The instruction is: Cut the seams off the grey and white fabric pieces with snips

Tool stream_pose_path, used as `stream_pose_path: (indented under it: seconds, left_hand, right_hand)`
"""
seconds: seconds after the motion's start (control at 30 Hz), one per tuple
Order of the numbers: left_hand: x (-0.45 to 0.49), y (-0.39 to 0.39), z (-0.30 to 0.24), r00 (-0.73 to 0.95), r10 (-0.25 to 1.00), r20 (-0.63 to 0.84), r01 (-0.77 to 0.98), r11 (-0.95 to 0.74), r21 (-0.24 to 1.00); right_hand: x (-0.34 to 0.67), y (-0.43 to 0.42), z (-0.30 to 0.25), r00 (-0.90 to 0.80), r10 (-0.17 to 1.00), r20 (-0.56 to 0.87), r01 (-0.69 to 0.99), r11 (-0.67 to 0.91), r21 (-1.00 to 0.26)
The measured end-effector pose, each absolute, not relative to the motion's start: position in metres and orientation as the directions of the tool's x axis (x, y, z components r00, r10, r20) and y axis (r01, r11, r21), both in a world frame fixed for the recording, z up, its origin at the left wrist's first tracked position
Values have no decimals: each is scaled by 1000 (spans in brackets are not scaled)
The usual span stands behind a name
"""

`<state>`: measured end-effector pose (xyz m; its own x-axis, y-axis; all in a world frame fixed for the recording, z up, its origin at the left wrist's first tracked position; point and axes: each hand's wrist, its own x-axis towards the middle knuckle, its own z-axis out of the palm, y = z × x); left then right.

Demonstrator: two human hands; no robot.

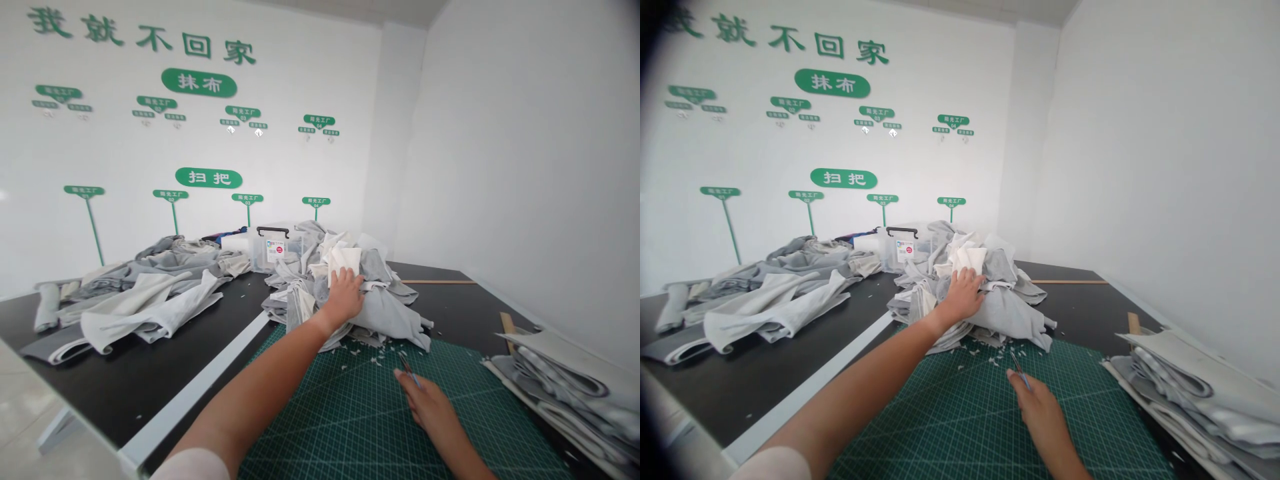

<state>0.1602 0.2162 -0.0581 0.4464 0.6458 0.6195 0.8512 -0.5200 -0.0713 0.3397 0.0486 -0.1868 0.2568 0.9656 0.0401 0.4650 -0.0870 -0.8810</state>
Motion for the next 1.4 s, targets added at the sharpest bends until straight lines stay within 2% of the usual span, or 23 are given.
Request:
stream_pose_path:
  seconds: [0.2,0.4,0.57,0.7,0.93,1.1,1.4]
  left_hand:
    - [160,219,-59,354,664,659,891,-454,-20]
    - [160,221,-56,261,733,628,918,-391,75]
    - [159,225,-55,162,817,553,931,-312,188]
    - [156,232,-55,193,869,456,918,-324,229]
    - [143,241,-54,373,877,301,892,-429,145]
    - [141,240,-65,343,871,350,920,-387,62]
    - [153,239,-85,247,853,461,950,-306,58]
  right_hand:
    - [338,48,-185,253,966,59,494,-76,-866]
    - [338,47,-185,247,968,40,478,-86,-874]
    - [337,46,-183,244,969,31,500,-98,-861]
    - [337,46,-182,251,967,42,505,-94,-858]
    - [336,44,-179,239,971,26,500,-100,-860]
    - [334,43,-177,244,970,25,499,-103,-861]
    - [334,43,-178,244,969,26,490,-100,-866]
